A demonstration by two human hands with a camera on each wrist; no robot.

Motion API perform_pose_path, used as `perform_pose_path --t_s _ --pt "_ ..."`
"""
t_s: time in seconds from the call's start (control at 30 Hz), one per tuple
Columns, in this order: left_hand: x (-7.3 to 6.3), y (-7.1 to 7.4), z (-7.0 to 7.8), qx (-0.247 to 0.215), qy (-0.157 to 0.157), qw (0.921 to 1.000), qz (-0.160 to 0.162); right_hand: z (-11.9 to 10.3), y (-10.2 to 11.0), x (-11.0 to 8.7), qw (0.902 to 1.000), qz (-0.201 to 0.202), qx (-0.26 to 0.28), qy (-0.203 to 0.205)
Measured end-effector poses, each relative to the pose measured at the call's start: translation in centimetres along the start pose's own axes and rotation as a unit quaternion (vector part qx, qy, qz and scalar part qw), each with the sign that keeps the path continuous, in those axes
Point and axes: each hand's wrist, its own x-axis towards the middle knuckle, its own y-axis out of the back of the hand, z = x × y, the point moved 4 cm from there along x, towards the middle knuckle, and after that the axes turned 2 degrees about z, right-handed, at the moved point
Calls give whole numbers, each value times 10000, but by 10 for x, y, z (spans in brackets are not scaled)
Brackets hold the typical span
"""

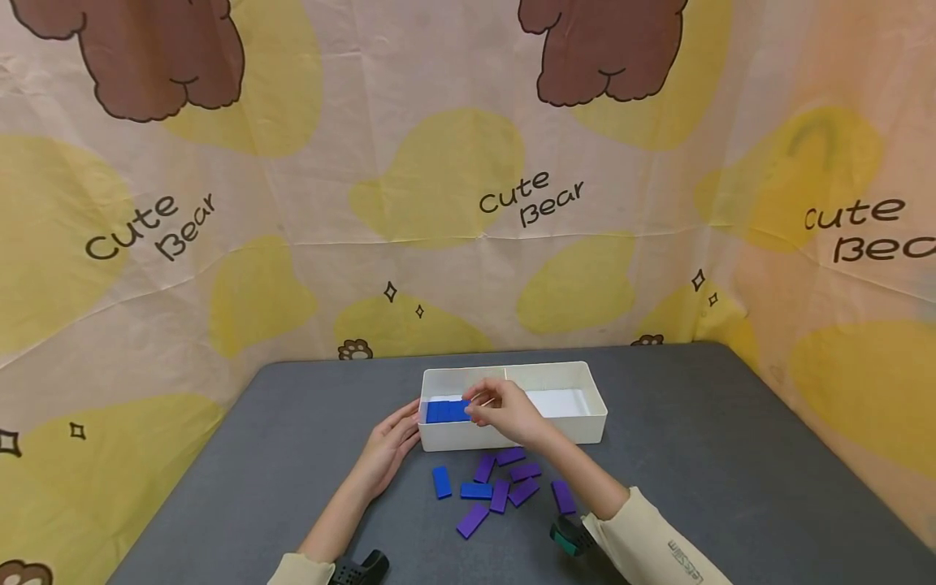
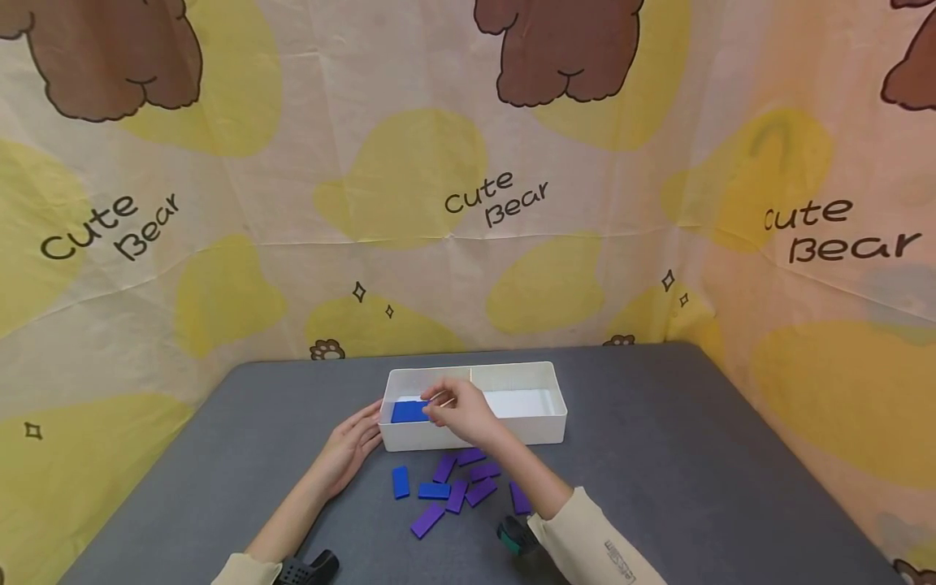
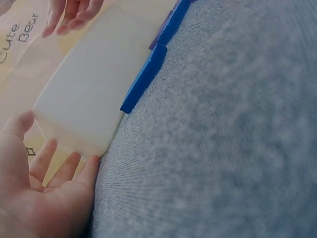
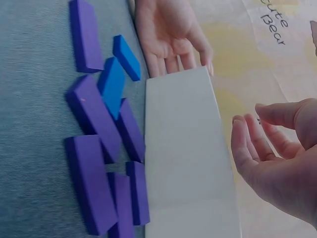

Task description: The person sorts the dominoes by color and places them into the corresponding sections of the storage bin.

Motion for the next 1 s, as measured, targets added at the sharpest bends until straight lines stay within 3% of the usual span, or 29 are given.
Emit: perform_pose_path --t_s 0.3,0.53,0.7,1.0 --pt "0 0 0 -30 -31 10000 -32 7 -6 -19 9995 -276 -105 -55" --pt "0 0 0 -39 -45 10000 -16 15 -11 -28 9965 -793 -265 34" --pt "0 0 -1 -40 -62 10000 -10 20 -14 -34 9940 -1036 -295 -192" --pt "-2 0 0 -37 -60 10000 -28 32 -20 -40 9899 -1411 -101 -92"
